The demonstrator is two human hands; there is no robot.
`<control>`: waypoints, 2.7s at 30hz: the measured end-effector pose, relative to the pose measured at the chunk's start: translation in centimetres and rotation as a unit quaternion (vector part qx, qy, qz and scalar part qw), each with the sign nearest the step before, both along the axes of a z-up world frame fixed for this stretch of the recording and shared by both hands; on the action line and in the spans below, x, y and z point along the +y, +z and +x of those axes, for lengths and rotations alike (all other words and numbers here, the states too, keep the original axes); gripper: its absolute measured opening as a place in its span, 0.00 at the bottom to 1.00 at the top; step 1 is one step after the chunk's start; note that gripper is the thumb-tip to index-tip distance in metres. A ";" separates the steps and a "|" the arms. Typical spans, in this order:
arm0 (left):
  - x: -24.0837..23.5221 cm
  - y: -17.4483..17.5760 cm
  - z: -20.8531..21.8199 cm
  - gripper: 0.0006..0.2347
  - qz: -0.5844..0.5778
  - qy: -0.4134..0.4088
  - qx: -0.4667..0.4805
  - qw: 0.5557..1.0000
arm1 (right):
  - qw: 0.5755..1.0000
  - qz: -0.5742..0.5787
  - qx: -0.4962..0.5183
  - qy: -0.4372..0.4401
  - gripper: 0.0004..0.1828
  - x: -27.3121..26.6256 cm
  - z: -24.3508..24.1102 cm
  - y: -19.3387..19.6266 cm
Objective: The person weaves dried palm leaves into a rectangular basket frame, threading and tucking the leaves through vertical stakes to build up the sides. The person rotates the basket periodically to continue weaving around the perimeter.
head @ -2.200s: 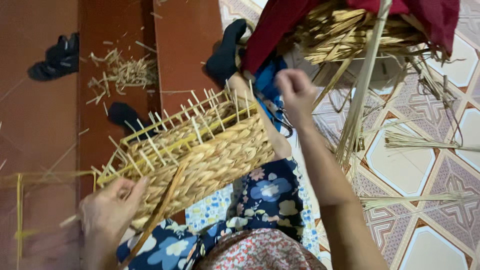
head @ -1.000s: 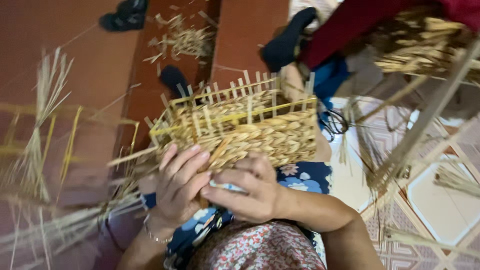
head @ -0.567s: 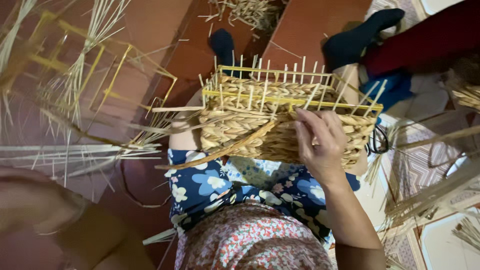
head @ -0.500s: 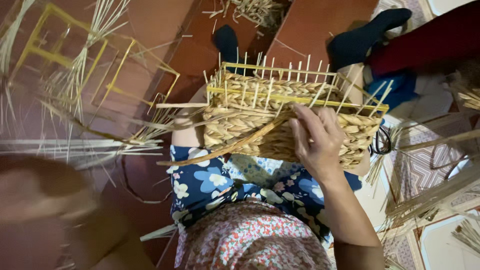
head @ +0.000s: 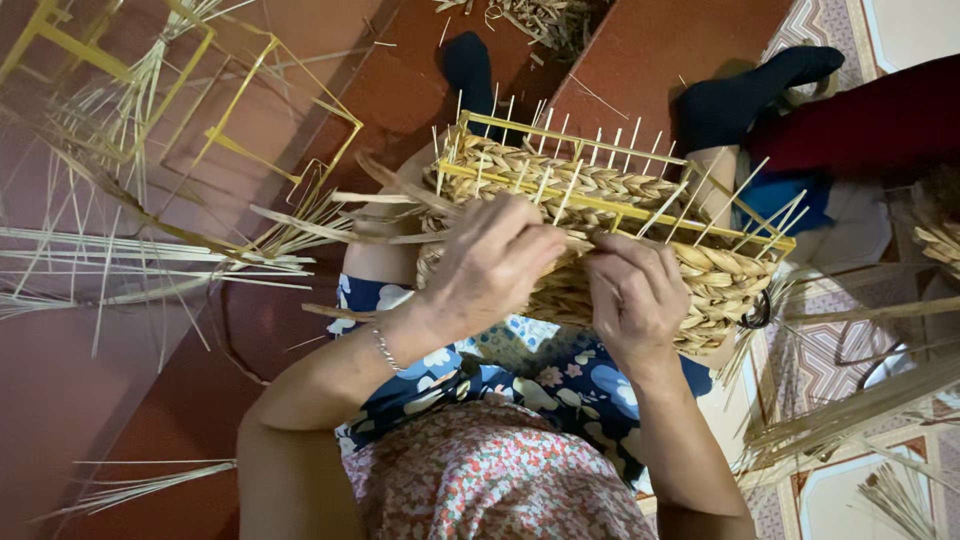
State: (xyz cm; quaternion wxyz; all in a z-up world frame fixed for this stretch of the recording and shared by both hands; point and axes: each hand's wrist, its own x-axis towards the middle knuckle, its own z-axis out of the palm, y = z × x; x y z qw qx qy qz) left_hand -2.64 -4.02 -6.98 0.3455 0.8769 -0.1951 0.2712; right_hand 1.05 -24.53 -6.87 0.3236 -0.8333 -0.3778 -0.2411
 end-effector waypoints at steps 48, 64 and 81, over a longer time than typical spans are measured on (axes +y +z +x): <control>-0.1 -2.2 1.9 0.03 -0.148 0.002 0.194 0.970 | 0.983 0.038 0.181 -0.010 0.09 2.1 1.3 0.6; 6.7 1.0 -1.3 0.07 0.201 0.094 -0.001 0.975 | 0.995 -0.022 0.092 0.009 0.04 3.7 2.0 1.0; 7.8 -0.1 -2.9 0.19 0.178 0.122 0.000 0.976 | 0.995 0.039 0.027 -0.089 0.18 5.2 2.1 -1.2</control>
